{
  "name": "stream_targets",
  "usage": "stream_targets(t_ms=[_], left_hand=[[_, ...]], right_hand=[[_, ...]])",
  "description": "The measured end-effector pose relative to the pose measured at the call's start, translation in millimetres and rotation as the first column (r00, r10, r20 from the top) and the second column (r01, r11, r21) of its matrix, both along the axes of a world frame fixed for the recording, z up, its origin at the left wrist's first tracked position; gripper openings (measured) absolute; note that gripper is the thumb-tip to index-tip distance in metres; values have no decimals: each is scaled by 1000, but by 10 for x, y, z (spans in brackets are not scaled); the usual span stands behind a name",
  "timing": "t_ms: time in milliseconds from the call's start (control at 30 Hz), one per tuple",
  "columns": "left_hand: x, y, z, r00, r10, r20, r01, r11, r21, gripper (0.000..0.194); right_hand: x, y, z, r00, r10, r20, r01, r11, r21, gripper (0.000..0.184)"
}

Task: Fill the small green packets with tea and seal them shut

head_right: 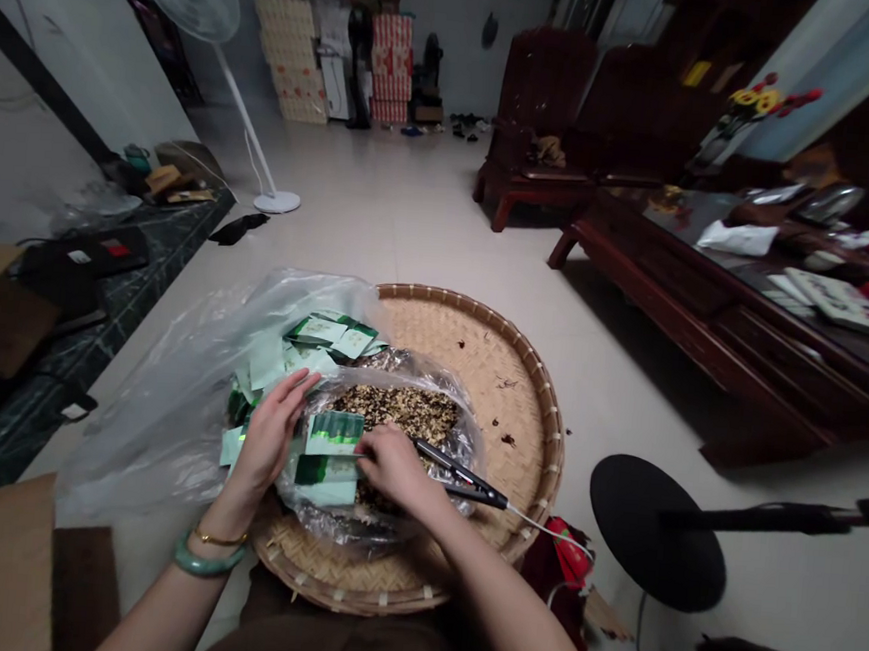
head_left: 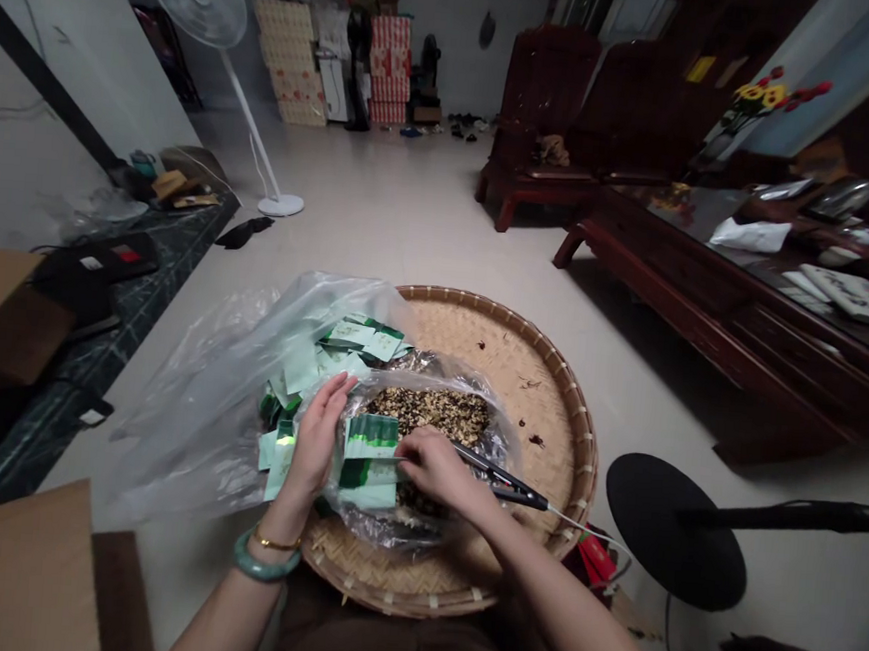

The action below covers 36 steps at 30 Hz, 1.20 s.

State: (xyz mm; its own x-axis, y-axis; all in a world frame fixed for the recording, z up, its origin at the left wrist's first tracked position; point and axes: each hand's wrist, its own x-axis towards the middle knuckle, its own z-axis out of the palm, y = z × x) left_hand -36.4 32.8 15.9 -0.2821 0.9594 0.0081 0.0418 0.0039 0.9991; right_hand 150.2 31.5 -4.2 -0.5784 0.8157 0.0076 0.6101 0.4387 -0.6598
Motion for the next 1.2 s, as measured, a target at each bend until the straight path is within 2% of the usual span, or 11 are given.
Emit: stream_targets(t_ms=[67, 167, 233, 333, 400, 500, 633, 733, 967, 1067, 1200], left_hand=[[-13, -54, 41, 964, -148, -222, 157, 987, 22, 47], [31, -130, 94, 715, -417, -561, 477, 878, -45, 31], [93, -163, 99, 649, -445, -616, 503, 860, -92, 23], [195, -187, 72, 754, -371, -542, 382, 919, -98, 26], [257, -199, 52, 822, -344, -453, 333, 937, -108, 27], [344, -225, 35, 880, -367, -301, 334, 929, -158, 32], [444, -271, -2, 916, -393, -83, 366, 901, -231, 42], [486, -292, -48, 925, -380, 27, 373, 890, -262, 45], [508, -300, -92, 915, -377, 143, 403, 870, -284, 46], [493, -299, -55, 916, -400, -3, 388, 889, -243, 38], [415, -255, 14, 899, -404, -171, 369, 907, -204, 28]], right_hand=[[91, 23, 36, 995, -45, -93, 45, 999, 7, 12], [195, 36, 151, 980, -57, -190, 76, 993, 96, 14], [216, 30, 211, 952, -100, -288, 148, 978, 150, 18], [202, 16, 203, 865, -239, -441, 346, 921, 180, 39], [183, 0, 141, 830, -277, -485, 412, 889, 198, 44], [158, -34, 32, 825, -254, -505, 440, 849, 292, 36], [151, -77, -58, 839, -238, -489, 479, 749, 458, 40], [175, -96, -89, 857, -219, -466, 468, 709, 527, 41], [211, -141, -107, 873, -263, -410, 446, 769, 458, 30], [219, -140, -44, 855, -323, -407, 489, 765, 419, 17], [291, -98, 136, 859, -244, -451, 419, 840, 344, 13]])
